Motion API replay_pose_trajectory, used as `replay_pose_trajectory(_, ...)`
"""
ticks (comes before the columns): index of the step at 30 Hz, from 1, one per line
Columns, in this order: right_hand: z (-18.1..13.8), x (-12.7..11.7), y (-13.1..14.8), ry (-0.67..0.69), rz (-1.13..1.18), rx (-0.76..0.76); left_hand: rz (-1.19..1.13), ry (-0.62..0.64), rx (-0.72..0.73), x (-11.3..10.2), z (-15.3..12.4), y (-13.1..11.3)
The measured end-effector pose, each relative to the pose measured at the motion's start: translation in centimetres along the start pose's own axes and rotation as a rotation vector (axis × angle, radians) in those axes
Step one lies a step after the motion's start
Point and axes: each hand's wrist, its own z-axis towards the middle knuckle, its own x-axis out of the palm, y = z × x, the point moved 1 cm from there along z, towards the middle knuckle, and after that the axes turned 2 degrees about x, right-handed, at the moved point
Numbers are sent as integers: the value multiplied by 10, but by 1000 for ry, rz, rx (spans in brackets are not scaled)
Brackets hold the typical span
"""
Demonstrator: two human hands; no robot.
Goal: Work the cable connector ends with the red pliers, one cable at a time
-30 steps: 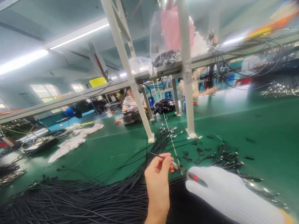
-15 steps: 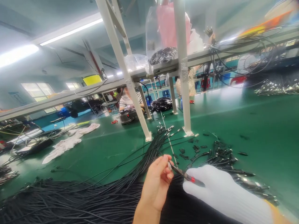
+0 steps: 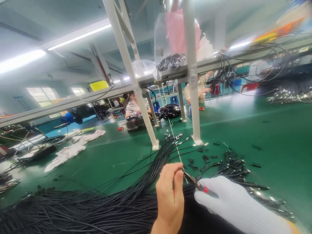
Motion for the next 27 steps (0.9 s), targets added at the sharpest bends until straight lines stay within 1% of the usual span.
replay_pose_trajectory(3, 0, 1, -2, -49, -76, -21, -17, 46, -16, -1, 2, 0)
replay_pose_trajectory(6, 2, 4, -5, -72, -128, -40, -11, 33, -44, -1, 4, 0)
replay_pose_trajectory(8, 4, 7, -8, -89, -165, -49, 24, 16, -25, -1, 4, -1)
replay_pose_trajectory(10, 5, 9, -10, -87, -193, -62, 62, 7, -11, -1, 3, 0)
replay_pose_trajectory(12, 5, 11, -12, -83, -209, -72, 80, 4, -28, 0, 2, 0)
replay_pose_trajectory(19, 1, 10, -9, -58, -226, -72, 50, 27, -82, 1, 0, -2)
replay_pose_trajectory(23, 1, 11, -7, -70, -231, -86, 8, 37, -200, 1, 1, -2)
replay_pose_trajectory(27, 1, 14, -6, -99, -242, -118, -121, 34, -356, 2, 2, 3)
